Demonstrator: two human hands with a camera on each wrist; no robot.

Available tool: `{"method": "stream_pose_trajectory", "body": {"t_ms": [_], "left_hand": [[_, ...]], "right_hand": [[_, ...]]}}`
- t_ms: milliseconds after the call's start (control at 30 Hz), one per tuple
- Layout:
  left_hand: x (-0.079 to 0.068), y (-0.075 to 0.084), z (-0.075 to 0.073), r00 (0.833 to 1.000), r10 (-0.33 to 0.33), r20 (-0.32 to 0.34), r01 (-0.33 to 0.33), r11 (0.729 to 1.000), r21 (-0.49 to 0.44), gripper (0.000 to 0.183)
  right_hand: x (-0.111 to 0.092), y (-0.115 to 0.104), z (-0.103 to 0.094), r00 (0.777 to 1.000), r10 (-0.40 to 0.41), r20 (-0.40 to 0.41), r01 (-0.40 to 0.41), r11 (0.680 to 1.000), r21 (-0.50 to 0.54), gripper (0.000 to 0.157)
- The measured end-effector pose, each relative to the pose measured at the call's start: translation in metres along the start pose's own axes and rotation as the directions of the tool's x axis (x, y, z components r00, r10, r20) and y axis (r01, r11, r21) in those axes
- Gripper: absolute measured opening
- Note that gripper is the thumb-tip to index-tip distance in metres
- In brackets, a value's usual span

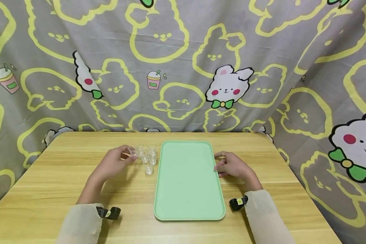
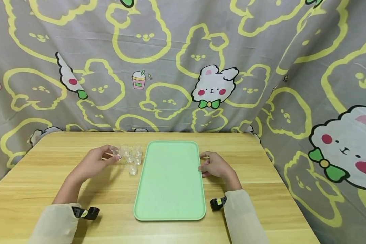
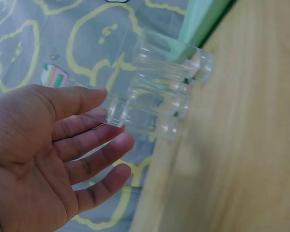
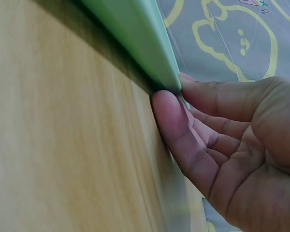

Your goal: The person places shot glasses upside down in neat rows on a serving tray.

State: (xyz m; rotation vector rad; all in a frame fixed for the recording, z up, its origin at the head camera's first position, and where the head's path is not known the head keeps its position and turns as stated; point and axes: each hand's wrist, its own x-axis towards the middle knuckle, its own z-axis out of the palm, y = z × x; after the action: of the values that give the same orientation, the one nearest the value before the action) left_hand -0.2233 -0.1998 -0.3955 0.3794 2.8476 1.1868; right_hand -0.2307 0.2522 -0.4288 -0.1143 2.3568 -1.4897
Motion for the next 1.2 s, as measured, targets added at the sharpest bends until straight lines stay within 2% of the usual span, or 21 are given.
{"method": "stream_pose_trajectory", "body": {"t_ms": [233,367,567,767,967,1200], "left_hand": [[0.009,0.012,-0.003,0.997,0.067,-0.044,-0.068,0.998,-0.008,0.038],[0.017,0.021,0.0,0.994,0.101,-0.05,-0.103,0.994,-0.035,0.036],[0.029,0.037,0.008,0.992,0.116,-0.042,-0.119,0.991,-0.066,0.034],[0.042,0.052,0.019,0.988,0.151,-0.036,-0.153,0.984,-0.089,0.04],[0.053,0.065,0.032,0.983,0.18,-0.024,-0.181,0.977,-0.114,0.045],[0.062,0.076,0.05,0.979,0.199,-0.053,-0.205,0.965,-0.164,0.041]], "right_hand": [[-0.001,-0.001,0.0,1.0,0.001,0.001,-0.001,1.0,0.007,0.056],[-0.001,0.0,0.0,1.0,0.008,-0.004,-0.008,1.0,0.002,0.054],[0.0,0.0,0.002,1.0,0.003,0.0,-0.003,1.0,0.011,0.054],[-0.001,0.0,0.002,1.0,-0.008,0.018,0.007,1.0,0.006,0.056],[0.0,0.0,0.002,1.0,-0.002,-0.001,0.002,1.0,0.006,0.054],[-0.001,0.001,0.0,1.0,-0.002,0.002,0.002,1.0,0.0,0.053]]}}
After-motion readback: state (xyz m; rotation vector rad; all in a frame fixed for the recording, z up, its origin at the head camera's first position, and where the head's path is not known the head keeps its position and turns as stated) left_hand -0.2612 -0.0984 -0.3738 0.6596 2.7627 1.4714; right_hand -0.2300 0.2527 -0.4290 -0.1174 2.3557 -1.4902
